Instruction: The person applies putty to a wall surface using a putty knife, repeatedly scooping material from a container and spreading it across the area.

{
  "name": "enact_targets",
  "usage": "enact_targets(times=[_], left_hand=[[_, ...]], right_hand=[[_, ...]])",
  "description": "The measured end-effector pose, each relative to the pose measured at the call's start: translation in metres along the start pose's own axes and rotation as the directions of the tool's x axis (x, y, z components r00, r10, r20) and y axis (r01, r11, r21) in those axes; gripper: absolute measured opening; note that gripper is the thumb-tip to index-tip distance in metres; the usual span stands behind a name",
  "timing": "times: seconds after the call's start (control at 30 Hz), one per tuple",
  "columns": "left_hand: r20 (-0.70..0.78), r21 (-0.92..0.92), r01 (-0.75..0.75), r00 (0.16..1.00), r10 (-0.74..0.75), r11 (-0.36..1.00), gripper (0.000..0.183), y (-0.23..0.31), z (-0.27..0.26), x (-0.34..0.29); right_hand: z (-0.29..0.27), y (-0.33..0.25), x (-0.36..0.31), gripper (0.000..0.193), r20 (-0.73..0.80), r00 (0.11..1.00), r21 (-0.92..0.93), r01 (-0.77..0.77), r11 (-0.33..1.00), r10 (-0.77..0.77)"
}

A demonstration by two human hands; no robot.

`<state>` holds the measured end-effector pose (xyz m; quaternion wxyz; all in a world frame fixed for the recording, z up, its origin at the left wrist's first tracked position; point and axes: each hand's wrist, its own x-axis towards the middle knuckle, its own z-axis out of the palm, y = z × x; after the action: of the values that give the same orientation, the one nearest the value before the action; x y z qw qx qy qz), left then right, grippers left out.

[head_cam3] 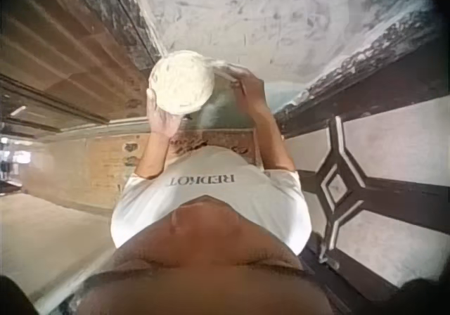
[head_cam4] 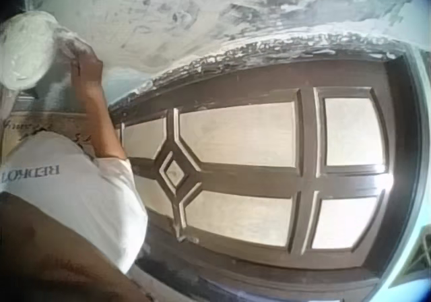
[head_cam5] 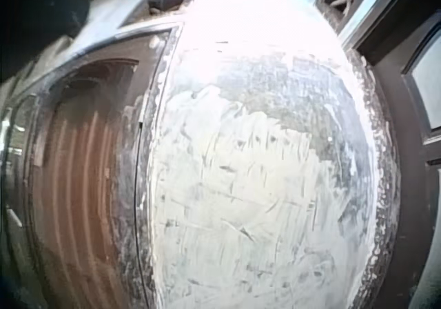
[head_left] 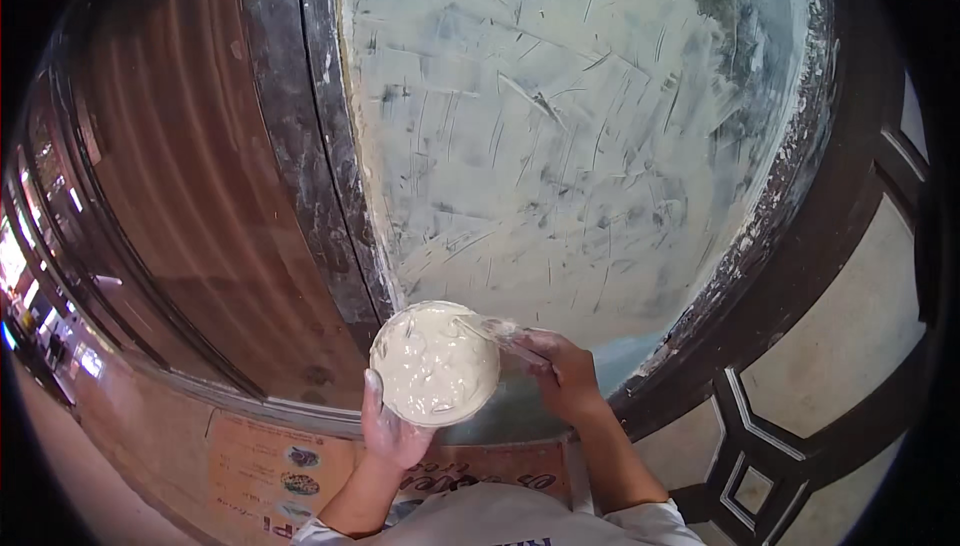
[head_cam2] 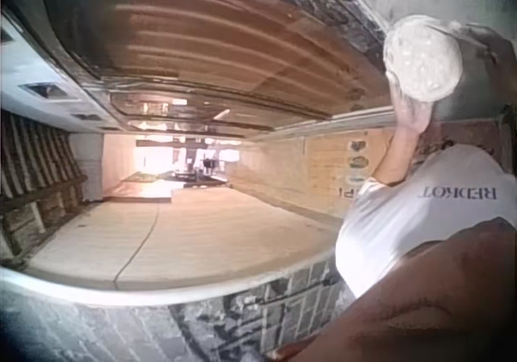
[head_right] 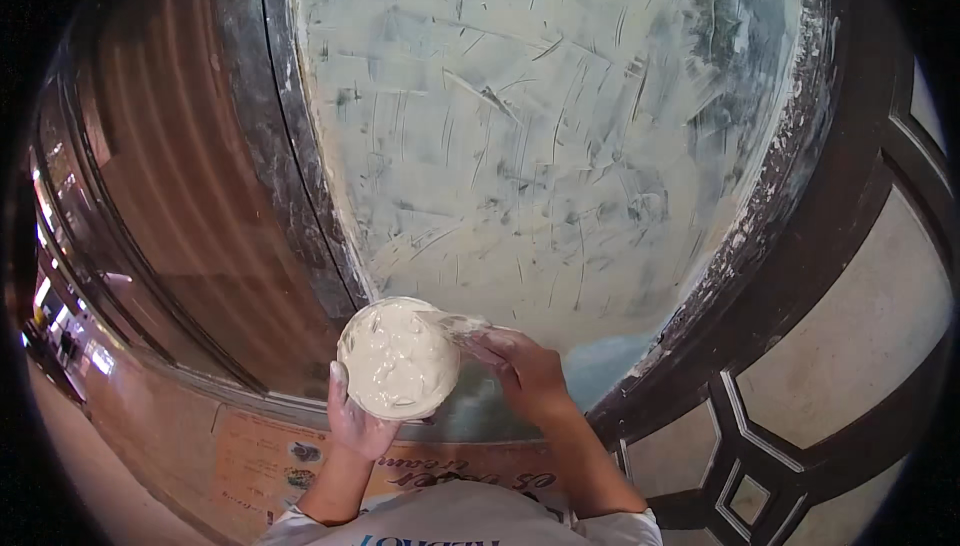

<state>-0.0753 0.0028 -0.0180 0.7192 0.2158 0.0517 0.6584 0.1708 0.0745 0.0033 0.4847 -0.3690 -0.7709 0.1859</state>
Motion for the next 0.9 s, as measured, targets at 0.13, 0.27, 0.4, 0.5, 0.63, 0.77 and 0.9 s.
enact_targets(times=[0.13,0.27,0.4,0.5,0.63,0.77,0.9], left_hand=[[-0.029,0.019,-0.005,1.0,0.005,1.0,0.071,-0.009,0.005,0.001],[-0.034,-0.042,0.004,0.999,-0.006,0.999,0.071,-0.023,0.005,0.001],[-0.072,-0.019,0.016,0.997,-0.017,1.0,0.072,-0.034,0.006,0.003],[-0.046,-0.052,0.017,0.999,-0.019,0.998,0.072,-0.036,0.013,0.004],[-0.018,-0.034,0.021,1.0,-0.022,0.999,0.072,-0.039,0.015,0.004],[-0.04,0.0,0.012,0.999,-0.012,1.0,0.074,-0.043,0.016,0.006],[-0.065,0.059,0.07,0.996,-0.066,0.996,0.07,-0.055,0.012,0.009]], right_hand=[[-0.012,0.004,-0.012,0.041,0.025,0.996,-0.3,0.084,0.95,-0.08],[-0.029,0.01,-0.013,0.041,0.03,0.997,-0.372,0.082,0.925,-0.076],[-0.038,0.01,-0.018,0.041,-0.046,0.998,-0.241,0.029,0.97,-0.041],[-0.036,0.01,-0.018,0.04,0.019,0.995,-0.301,0.096,0.949,-0.095],[-0.061,0.03,-0.017,0.03,0.018,1.0,-0.352,0.0,0.936,0.007],[-0.087,0.014,0.002,0.02,-0.025,0.898,0.053,-0.438,0.897,0.44],[-0.087,0.027,0.032,0.025,0.0,0.959,0.387,-0.263,0.884,0.285]])
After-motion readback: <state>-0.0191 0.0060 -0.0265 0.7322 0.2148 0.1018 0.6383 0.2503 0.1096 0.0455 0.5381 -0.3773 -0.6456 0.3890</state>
